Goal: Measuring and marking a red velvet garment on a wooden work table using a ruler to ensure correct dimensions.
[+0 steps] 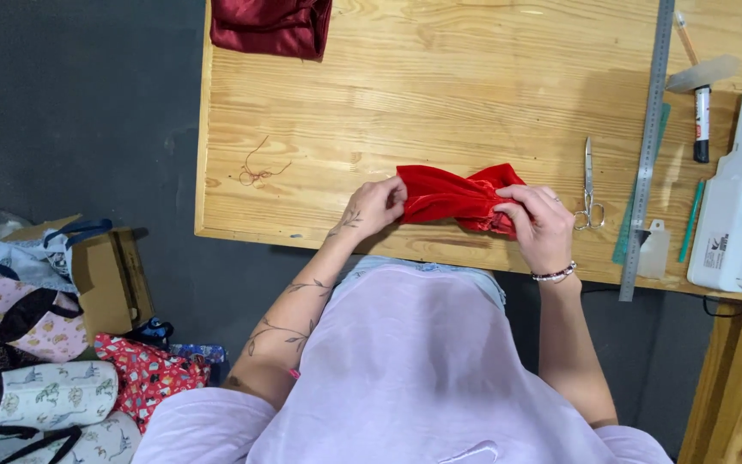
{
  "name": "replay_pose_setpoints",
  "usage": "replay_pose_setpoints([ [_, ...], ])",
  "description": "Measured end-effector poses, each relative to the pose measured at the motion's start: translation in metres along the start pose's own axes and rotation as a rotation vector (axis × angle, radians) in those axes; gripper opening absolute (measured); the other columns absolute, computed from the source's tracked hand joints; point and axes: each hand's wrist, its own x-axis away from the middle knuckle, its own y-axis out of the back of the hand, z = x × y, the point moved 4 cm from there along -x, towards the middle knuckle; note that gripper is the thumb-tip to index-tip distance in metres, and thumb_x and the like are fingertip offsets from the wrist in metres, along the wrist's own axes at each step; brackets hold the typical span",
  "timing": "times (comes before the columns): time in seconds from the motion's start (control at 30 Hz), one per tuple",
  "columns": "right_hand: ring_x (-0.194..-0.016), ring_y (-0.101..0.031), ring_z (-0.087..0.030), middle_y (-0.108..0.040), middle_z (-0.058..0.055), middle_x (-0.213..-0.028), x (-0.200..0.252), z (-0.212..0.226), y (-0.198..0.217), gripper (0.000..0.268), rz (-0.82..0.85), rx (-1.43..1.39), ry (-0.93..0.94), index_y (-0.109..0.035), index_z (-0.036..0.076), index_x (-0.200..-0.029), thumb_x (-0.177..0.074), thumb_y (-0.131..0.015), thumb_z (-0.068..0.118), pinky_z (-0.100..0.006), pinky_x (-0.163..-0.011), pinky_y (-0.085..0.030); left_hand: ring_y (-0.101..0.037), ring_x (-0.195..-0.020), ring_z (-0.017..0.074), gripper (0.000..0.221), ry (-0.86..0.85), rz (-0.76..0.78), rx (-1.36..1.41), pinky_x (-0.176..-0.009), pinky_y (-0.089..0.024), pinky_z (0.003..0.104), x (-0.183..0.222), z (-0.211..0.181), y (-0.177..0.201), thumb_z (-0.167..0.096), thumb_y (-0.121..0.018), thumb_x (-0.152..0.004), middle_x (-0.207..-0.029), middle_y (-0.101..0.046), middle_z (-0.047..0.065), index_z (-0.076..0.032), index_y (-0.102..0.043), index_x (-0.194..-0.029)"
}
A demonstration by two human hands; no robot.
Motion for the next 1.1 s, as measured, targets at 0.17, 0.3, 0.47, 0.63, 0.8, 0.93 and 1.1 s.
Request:
replay_pose_setpoints([
  [0.17,-0.09,-0.07,-0.034,-0.074,-0.009,-0.093,-0.006,0.007,0.01,0.01,-0.015,-0.008,0.012,-0.077,0.007,-0.104,-0.095,-0.075,0.011,-0.042,-0.085,-0.053,-0.073,-0.091,0.0165,0.021,0.046,-0.167,0.3,-0.083,-0.058,0.032,-0.013,0.051,-0.026,-0.01,-0.068,-0.082,-0.093,-0.075,0.0,-0.021,-0.07,-0.1],
  [0.3,-0.09,-0.07,-0.033,-0.074,-0.01,-0.092,-0.004,-0.003,0.011,0.01,-0.01,0.004,0.017,-0.077,0.007,-0.103,-0.094,-0.077,0.011,-0.042,-0.085,-0.054,-0.071,-0.087,0.0094,0.025,0.112,-0.208,0.816,-0.084,-0.058,0.026,-0.025,0.039,-0.035,-0.016,-0.082,-0.08,-0.098,-0.074,0.005,-0.012,-0.072,-0.103],
  [0.47,-0.089,-0.07,-0.034,-0.074,-0.011,-0.091,-0.001,-0.01,0.014,0.01,-0.009,0.007,-0.023,-0.078,0.007,-0.104,-0.094,-0.077,0.01,-0.042,-0.086,-0.053,-0.074,-0.091,0.0136,0.028,0.214,-0.217,0.811,-0.083,-0.058,0.029,-0.056,0.072,-0.058,-0.016,-0.08,-0.082,-0.1,-0.075,0.009,-0.013,-0.072,-0.108],
  [0.63,-0.089,-0.069,-0.035,-0.074,-0.011,-0.091,0.015,-0.036,0.019,0.009,-0.012,0.01,-0.089,-0.078,0.006,-0.103,-0.095,-0.079,0.009,-0.043,-0.086,-0.052,-0.073,-0.089,0.015,0.035,0.099,-0.22,0.864,-0.082,-0.058,0.03,-0.068,0.059,-0.063,-0.011,-0.085,-0.078,-0.103,-0.075,0.011,-0.014,-0.071,-0.11],
  [0.8,-0.089,-0.067,-0.035,-0.073,-0.013,-0.093,0.035,-0.065,0.023,0.012,-0.022,0.044,-0.171,-0.077,0.005,-0.106,-0.095,-0.08,0.008,-0.043,-0.086,-0.052,-0.066,-0.069,0.0041,0.023,0.032,-0.288,0.519,-0.067,-0.053,0.02,-0.078,0.044,-0.055,-0.016,-0.081,-0.078,-0.09,-0.077,-0.003,-0.022,-0.075,-0.1],
  [0.93,-0.085,-0.066,-0.029,-0.071,-0.012,-0.088,0.047,-0.082,0.022,0.015,-0.036,0.046,-0.236,-0.078,0.008,-0.108,-0.094,-0.083,0.01,-0.04,-0.084,-0.052,-0.071,-0.074,0.0113,0.02,-0.001,-0.318,0.433,-0.07,-0.057,0.025,-0.079,0.027,-0.043,-0.009,-0.077,-0.081,-0.091,-0.076,-0.001,-0.022,-0.075,-0.096],
  [1.1,-0.083,-0.065,-0.028,-0.069,-0.012,-0.086,0.051,-0.08,0.022,0.015,-0.054,0.039,-0.288,-0.079,0.01,-0.107,-0.093,-0.084,0.011,-0.039,-0.085,-0.052,-0.072,-0.078,0.0148,0.018,0.016,-0.333,0.53,-0.074,-0.059,0.029,-0.068,0.032,-0.033,-0.006,-0.072,-0.086,-0.091,-0.073,0.006,-0.015,-0.072,-0.102],
])
